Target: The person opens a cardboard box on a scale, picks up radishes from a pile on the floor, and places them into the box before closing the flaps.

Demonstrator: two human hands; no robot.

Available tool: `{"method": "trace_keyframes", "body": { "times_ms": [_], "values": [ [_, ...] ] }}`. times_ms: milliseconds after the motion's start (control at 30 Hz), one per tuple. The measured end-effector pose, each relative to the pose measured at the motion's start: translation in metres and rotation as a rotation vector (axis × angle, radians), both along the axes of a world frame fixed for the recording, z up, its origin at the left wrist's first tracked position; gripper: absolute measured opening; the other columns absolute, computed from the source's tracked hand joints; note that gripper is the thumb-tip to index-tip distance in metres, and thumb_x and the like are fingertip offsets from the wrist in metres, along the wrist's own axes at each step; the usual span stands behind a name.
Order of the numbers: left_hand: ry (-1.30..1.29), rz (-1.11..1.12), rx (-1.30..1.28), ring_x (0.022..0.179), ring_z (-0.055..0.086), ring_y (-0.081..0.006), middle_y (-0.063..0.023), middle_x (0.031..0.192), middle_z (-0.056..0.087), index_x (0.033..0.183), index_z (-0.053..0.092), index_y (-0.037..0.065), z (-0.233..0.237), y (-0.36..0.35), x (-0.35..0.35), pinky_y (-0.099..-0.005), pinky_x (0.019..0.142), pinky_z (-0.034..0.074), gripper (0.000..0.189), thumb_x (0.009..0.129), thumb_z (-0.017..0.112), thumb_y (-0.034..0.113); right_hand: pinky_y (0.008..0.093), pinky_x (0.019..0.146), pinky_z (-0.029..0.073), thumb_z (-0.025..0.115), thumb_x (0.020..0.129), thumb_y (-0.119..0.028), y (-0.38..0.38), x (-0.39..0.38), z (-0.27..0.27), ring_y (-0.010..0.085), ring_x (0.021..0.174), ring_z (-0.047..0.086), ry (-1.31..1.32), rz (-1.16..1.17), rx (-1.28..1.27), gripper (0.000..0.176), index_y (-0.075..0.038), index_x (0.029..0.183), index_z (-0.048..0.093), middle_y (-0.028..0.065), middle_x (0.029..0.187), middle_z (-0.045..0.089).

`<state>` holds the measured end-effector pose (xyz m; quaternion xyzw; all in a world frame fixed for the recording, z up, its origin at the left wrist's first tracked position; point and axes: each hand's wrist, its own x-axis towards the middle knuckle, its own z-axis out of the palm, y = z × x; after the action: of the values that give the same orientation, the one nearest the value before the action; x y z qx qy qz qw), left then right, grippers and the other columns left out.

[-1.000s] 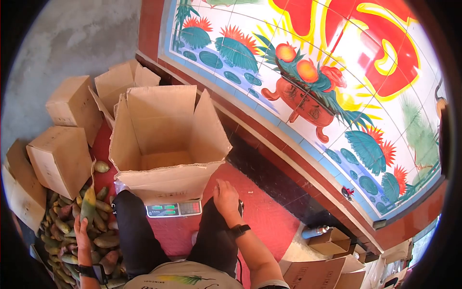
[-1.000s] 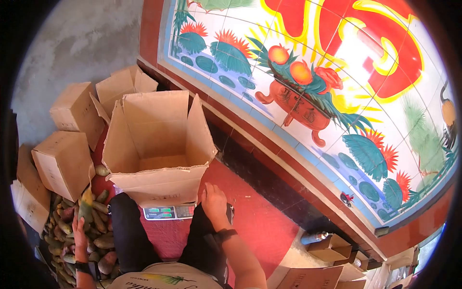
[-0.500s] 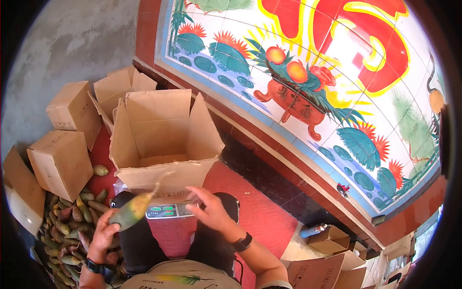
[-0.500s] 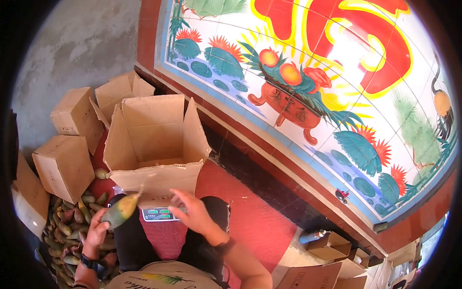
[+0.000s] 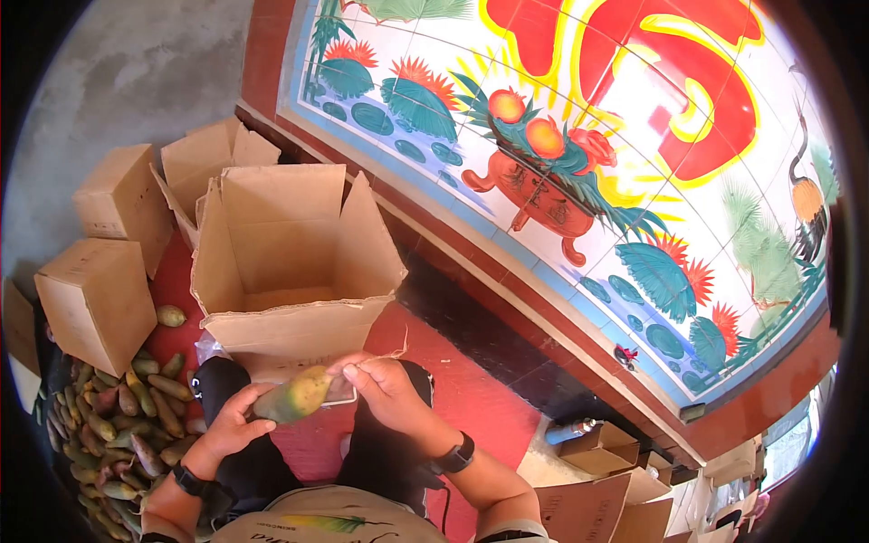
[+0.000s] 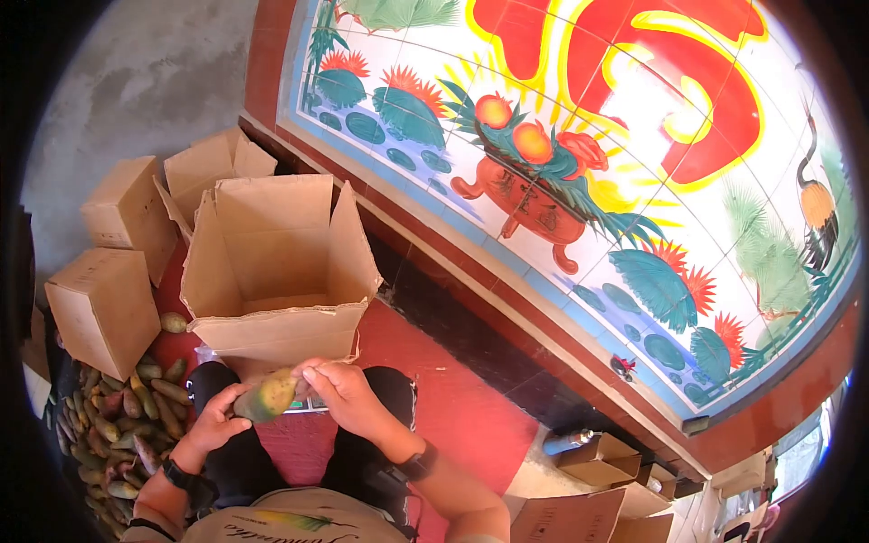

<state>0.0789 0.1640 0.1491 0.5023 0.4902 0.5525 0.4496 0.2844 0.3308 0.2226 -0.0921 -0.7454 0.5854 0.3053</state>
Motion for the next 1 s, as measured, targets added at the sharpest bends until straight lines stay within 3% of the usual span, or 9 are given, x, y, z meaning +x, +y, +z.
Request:
{"method": "trace_keyframes", "body": {
  "times_ms": [200,267,333,400,433,633,800,867,1000],
  "values": [
    [0.033,0.241,0.104,0.098,0.054,-0.0171,-0.0087,0.108,0.053,0.121,0.044,0.0,-0.029,0.009,-0.014,-0.0301,0.085,0.043,0.041,0.081,0.056,0.001,0.0292,0.071,0.049,0.04,0.099,-0.014,0.025,-0.01,0.04,0.0159,0.071,0.061,0.244,-0.2,0.05,0.025,0.003,0.099,0.057,0.0105,0.081,0.064],
    [0.398,0.593,0.265,0.099,0.053,-0.0185,-0.0098,0.109,0.053,0.121,0.042,0.0,-0.035,0.005,-0.02,-0.0308,0.085,0.042,0.043,0.08,0.055,0.002,0.0285,0.074,0.047,0.04,0.099,-0.013,0.033,-0.01,0.052,0.0149,0.075,0.061,0.351,-0.294,-0.013,0.024,0.003,0.098,0.058,0.0094,0.088,0.061],
    [0.43,0.649,0.267,0.107,0.049,-0.0225,-0.0135,0.119,0.047,0.126,0.039,0.0,-0.041,0.006,-0.027,-0.0331,0.086,0.042,0.051,0.079,0.056,0.004,0.0286,0.076,0.047,0.039,0.099,-0.015,0.038,-0.013,0.064,0.0162,0.08,0.062,0.346,-0.368,0.068,0.025,0.003,0.104,0.056,0.0092,0.09,0.061],
    [0.626,0.937,0.295,0.117,0.042,-0.0268,-0.017,0.132,0.037,0.133,0.032,0.0,-0.032,0.015,-0.026,-0.0349,0.088,0.04,0.06,0.079,0.056,0.005,0.0288,0.079,0.048,0.039,0.099,-0.014,0.044,-0.023,0.067,0.0171,0.082,0.063,0.395,-0.413,-0.074,0.024,0.003,0.105,0.055,0.0091,0.09,0.061],
    [0.627,0.922,0.272,0.124,0.035,-0.0313,-0.0189,0.141,0.026,0.139,0.024,0.0,-0.041,0.018,-0.034,-0.0381,0.093,0.039,0.069,0.079,0.058,0.006,0.0291,0.08,0.048,0.04,0.099,-0.013,0.049,-0.029,0.063,0.0173,0.083,0.063,0.324,-0.477,-0.026,0.024,0.004,0.104,0.056,0.0088,0.09,0.061],
    [0.582,0.968,0.307,0.126,0.036,-0.0319,-0.017,0.142,0.023,0.144,0.015,0.002,-0.052,0.051,-0.043,-0.0407,0.105,0.03,0.076,0.08,0.055,0.002,0.0311,0.072,0.05,0.046,0.092,-0.011,0.094,-0.07,0.008,0.024,0.077,0.064,-0.043,-0.517,0.616,0.022,0.002,0.088,0.063,0.0149,0.087,0.065],
    [0.641,0.98,0.28,0.131,0.028,-0.0371,-0.021,0.14,0.027,0.138,0.024,0.0,-0.073,0.066,-0.055,-0.0422,0.109,0.023,0.07,0.077,0.058,0.001,0.0366,0.072,0.049,0.051,0.089,-0.016,0.119,-0.079,-0.011,0.0299,0.078,0.063,-0.299,-0.485,0.512,0.021,0.0,0.088,0.064,0.0166,0.081,0.064],
    [0.576,0.979,0.274,0.127,0.034,-0.0365,-0.0208,0.136,0.032,0.133,0.031,0.0,-0.073,0.067,-0.055,-0.0412,0.106,0.028,0.061,0.079,0.057,0.0,0.0428,0.074,0.048,0.05,0.087,-0.017,0.122,-0.083,-0.012,0.0344,0.083,0.061,-0.473,-0.395,0.618,0.02,-0.003,0.085,0.063,0.015,0.085,0.064],
    [0.646,0.993,0.191,0.12,0.041,-0.0341,-0.0202,0.133,0.036,0.128,0.037,-0.002,-0.084,0.068,-0.061,-0.0388,0.1,0.033,0.05,0.081,0.055,0.0,0.044,0.073,0.048,0.049,0.087,-0.022,0.146,-0.095,-0.029,0.0348,0.081,0.061,-0.652,-0.225,0.66,0.024,-0.004,0.084,0.066,0.0153,0.084,0.064]
  ]
}}
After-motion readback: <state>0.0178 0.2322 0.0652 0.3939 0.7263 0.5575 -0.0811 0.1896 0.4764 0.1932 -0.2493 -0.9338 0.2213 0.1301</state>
